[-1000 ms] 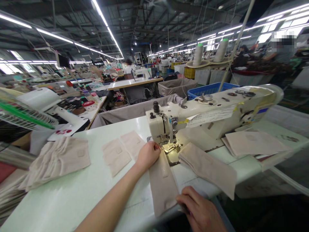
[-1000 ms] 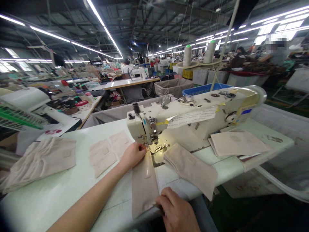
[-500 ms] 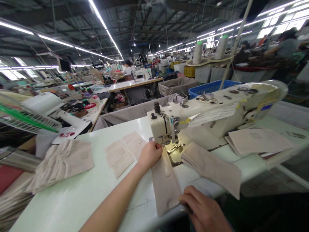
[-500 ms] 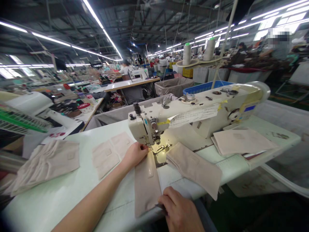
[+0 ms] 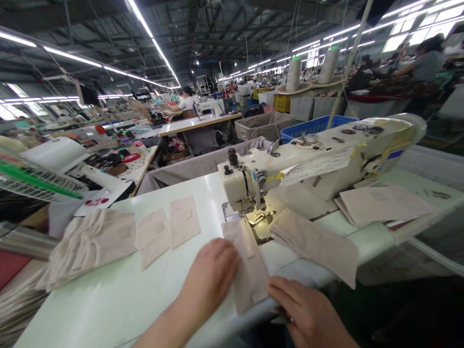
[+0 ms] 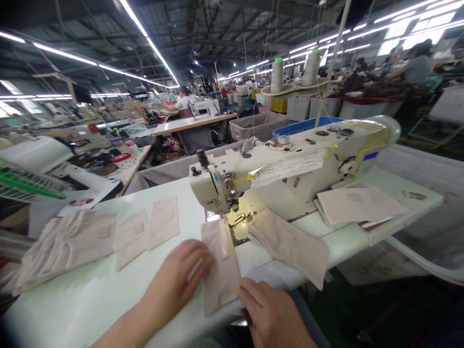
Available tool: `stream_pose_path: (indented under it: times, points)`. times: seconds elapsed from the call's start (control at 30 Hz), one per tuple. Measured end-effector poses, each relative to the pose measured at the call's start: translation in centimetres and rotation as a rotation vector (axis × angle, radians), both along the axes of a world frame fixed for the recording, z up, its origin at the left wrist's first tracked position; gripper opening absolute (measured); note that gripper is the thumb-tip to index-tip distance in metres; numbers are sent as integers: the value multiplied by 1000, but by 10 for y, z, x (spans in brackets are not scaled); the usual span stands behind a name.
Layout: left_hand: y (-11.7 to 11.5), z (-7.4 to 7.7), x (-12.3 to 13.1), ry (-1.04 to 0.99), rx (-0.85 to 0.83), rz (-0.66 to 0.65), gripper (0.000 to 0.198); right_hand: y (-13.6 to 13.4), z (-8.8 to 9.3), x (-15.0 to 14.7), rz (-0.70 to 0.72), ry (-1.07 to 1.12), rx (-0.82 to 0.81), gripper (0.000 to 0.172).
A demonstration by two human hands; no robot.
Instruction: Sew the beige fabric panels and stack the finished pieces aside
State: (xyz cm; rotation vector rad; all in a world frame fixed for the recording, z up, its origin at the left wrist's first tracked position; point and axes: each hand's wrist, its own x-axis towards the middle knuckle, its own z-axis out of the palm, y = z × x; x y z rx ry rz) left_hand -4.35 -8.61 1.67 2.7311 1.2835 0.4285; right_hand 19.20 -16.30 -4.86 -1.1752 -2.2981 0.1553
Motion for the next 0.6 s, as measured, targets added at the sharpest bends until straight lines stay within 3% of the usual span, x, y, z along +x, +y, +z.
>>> stream_pose_path:
  times: [0.07,0.13,0.3,0.6]
  points:
    - [-26,-10,13,-53,-42,-276,24,0,3,-1,-15,8,-4,59]
    - [-44,-23,22,-38,42,-346,26,0,6,-3,-29,18,-17,54]
    - [-48,-38,22,0,122,-374,29,2,7,-4,-46,19,-79,47]
    - [-41,-29,20,53,36,-328,36,10,5,-8,-69,53,-176,48]
